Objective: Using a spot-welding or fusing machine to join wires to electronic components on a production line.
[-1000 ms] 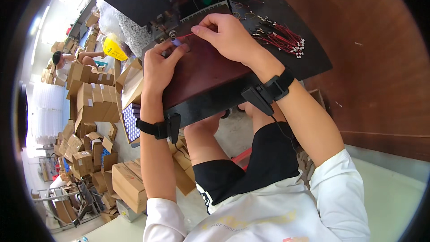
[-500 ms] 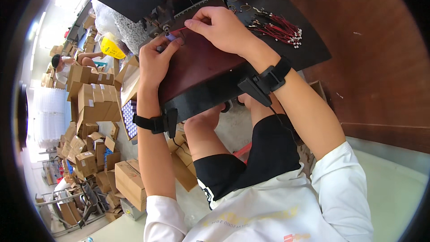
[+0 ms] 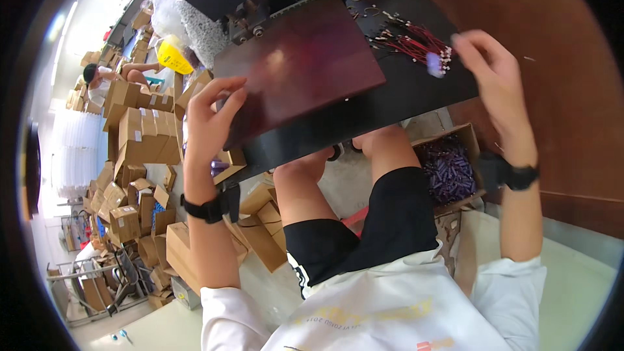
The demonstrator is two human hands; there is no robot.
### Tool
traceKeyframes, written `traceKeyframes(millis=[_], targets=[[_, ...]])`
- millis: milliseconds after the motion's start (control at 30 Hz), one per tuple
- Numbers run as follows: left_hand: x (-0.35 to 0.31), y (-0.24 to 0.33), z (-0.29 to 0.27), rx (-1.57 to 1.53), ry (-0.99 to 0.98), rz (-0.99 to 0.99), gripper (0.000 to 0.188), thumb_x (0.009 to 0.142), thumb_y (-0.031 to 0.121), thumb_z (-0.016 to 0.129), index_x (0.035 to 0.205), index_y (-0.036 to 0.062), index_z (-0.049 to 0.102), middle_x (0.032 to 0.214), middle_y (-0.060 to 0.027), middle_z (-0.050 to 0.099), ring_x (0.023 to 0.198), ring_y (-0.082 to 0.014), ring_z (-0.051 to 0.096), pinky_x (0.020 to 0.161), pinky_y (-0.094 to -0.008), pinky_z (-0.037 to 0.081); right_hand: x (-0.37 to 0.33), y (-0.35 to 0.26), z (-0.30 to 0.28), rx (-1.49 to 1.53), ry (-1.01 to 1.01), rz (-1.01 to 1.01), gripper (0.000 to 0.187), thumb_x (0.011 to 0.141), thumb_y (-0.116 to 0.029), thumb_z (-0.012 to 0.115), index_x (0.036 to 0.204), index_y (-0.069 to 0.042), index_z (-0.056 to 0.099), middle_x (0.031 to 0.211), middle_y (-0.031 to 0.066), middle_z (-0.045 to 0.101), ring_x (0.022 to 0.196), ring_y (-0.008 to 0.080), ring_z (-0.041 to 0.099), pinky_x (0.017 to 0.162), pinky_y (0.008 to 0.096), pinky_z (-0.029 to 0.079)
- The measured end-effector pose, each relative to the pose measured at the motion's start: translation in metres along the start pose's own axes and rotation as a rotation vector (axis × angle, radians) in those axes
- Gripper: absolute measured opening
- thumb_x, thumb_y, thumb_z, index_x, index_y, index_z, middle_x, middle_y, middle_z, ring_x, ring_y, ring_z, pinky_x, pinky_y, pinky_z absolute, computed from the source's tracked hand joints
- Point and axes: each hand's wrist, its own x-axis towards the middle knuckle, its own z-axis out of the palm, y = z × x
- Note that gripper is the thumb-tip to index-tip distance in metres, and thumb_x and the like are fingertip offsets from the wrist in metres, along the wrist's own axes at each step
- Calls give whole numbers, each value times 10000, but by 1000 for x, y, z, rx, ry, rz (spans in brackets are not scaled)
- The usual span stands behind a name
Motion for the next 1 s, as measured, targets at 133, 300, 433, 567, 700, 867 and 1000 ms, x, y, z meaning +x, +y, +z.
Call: traceKeyframes(millis=[133,300,433,567,700,867,1000], targets=[[-47,-20,-54,-117,33,-331,200,906,95,694,1065,-21,731,943,-88,724,886,-160,662,807,-300,506,-45,58,-66,-251,-126,208,182,1022,-185,625,922,-34,616,848,-49,506,805,53,456,728,245,393],[-93,-65,-74,371,-116,-204,186,860,103,722,1019,8,741,952,-117,716,910,-254,660,816,-357,522,-83,106,-76,-849,-146,170,160,947,-163,670,945,-5,644,921,114,631,907,247,599,825,354,473],[-103,-65,-66,660,-261,-234,202,836,167,762,990,37,756,1006,-142,694,1007,-356,637,904,-440,507,-63,111,-51,-628,-27,13,174,919,-208,701,933,-36,679,916,102,657,918,283,615,812,375,492],[-101,-66,-75,728,-354,-170,198,865,173,751,987,18,760,947,-153,687,905,-345,662,817,-428,517,-21,85,-9,-515,0,-117,166,896,-210,695,910,-47,669,909,95,661,933,295,616,831,398,493],[-89,-50,-77,475,-226,-149,143,891,66,720,1008,-14,735,894,-143,699,800,-253,666,741,-366,523,9,84,18,-614,-86,-163,202,876,-222,720,959,-42,676,969,98,658,979,283,597,882,397,484],[-49,1,-80,107,1,-257,142,920,6,675,1050,-41,707,831,17,633,717,-29,511,629,-197,413,32,114,33,-926,-99,-112,192,879,-253,726,929,-73,681,1010,90,659,1041,307,593,879,438,481],[-12,15,-45,10,7,-137,157,922,20,666,1061,-40,704,812,41,548,698,-20,458,606,-196,370,39,107,35,-924,-208,-28,191,888,-259,719,925,-74,688,1026,88,659,1065,310,588,886,449,478]])
